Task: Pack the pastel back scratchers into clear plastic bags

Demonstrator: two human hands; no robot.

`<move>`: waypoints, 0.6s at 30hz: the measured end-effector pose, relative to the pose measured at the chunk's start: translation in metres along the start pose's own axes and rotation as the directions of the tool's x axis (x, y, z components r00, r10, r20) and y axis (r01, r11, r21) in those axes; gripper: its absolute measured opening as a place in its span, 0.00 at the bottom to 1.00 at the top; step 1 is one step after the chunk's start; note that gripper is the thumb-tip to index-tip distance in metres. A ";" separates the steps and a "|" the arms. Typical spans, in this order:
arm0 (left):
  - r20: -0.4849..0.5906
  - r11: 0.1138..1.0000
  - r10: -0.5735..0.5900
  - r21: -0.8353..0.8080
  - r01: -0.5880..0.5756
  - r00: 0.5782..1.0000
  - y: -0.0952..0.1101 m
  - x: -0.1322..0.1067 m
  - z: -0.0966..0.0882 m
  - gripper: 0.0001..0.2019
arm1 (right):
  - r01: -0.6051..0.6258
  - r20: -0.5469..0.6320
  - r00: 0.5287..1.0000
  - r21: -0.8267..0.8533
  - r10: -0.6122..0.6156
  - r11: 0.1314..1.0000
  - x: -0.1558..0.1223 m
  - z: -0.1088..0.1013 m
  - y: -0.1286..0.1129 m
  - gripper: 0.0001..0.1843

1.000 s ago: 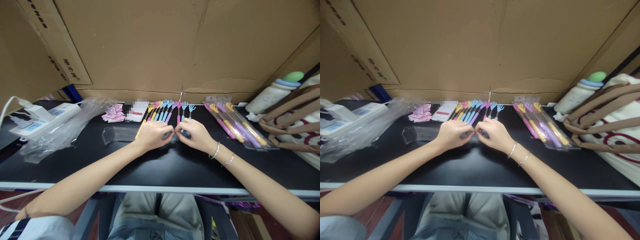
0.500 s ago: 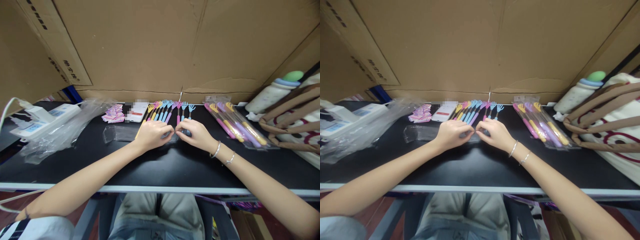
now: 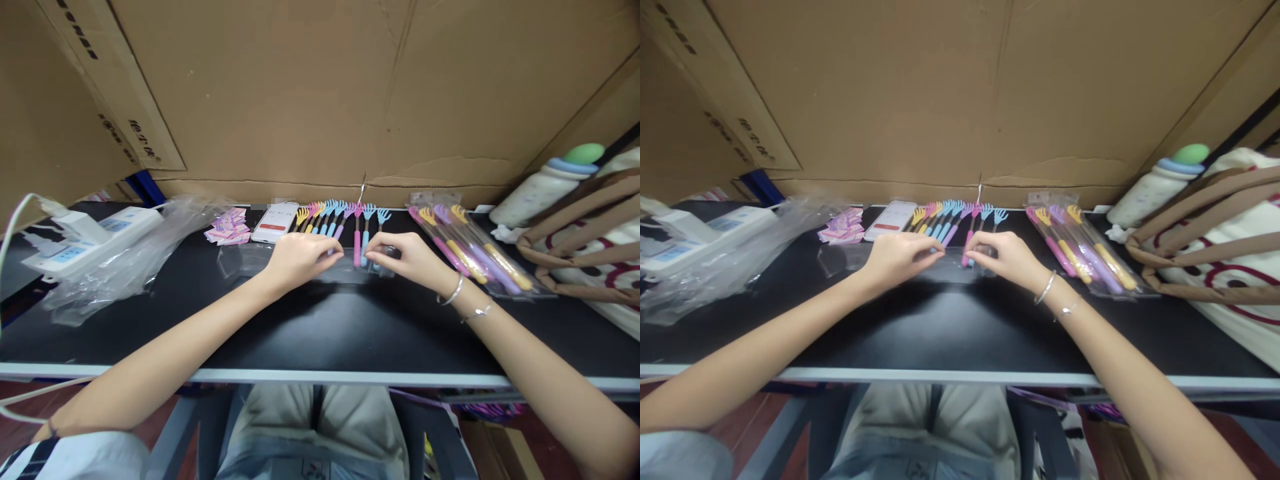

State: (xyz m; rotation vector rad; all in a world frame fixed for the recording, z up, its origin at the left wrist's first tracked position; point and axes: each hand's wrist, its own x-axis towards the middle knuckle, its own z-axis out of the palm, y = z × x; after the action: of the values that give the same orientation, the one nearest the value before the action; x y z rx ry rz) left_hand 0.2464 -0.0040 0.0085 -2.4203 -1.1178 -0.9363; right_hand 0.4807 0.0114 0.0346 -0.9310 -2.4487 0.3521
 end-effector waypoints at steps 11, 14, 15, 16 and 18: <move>0.077 0.989 -0.046 0.147 0.035 0.996 -0.025 0.007 -0.017 0.10 | -0.086 -0.068 0.995 -0.283 0.070 0.955 -0.005 -0.023 0.022 0.11; 0.064 0.974 -0.097 0.213 0.081 0.993 -0.034 0.007 -0.018 0.12 | -0.125 -0.121 0.989 -0.416 0.081 0.901 -0.008 -0.032 0.031 0.10; 0.067 0.970 -0.109 0.224 0.091 0.992 -0.037 0.007 -0.018 0.12 | -0.138 -0.137 0.987 -0.444 0.085 0.885 -0.009 -0.035 0.034 0.10; 0.072 0.967 -0.120 0.236 0.100 0.990 -0.039 0.007 -0.018 0.12 | -0.155 -0.154 0.984 -0.464 0.093 0.872 -0.010 -0.038 0.036 0.10; 0.083 0.959 -0.140 0.261 0.114 0.987 -0.042 0.006 -0.017 0.13 | -0.201 -0.187 0.975 -0.488 0.122 0.850 -0.012 -0.044 0.041 0.11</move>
State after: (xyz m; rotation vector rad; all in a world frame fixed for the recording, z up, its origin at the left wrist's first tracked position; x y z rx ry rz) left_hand 0.2096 0.0175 0.0258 -2.2284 -1.3535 -0.6644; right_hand 0.5338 0.0360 0.0508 -1.3304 -2.3637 -0.3216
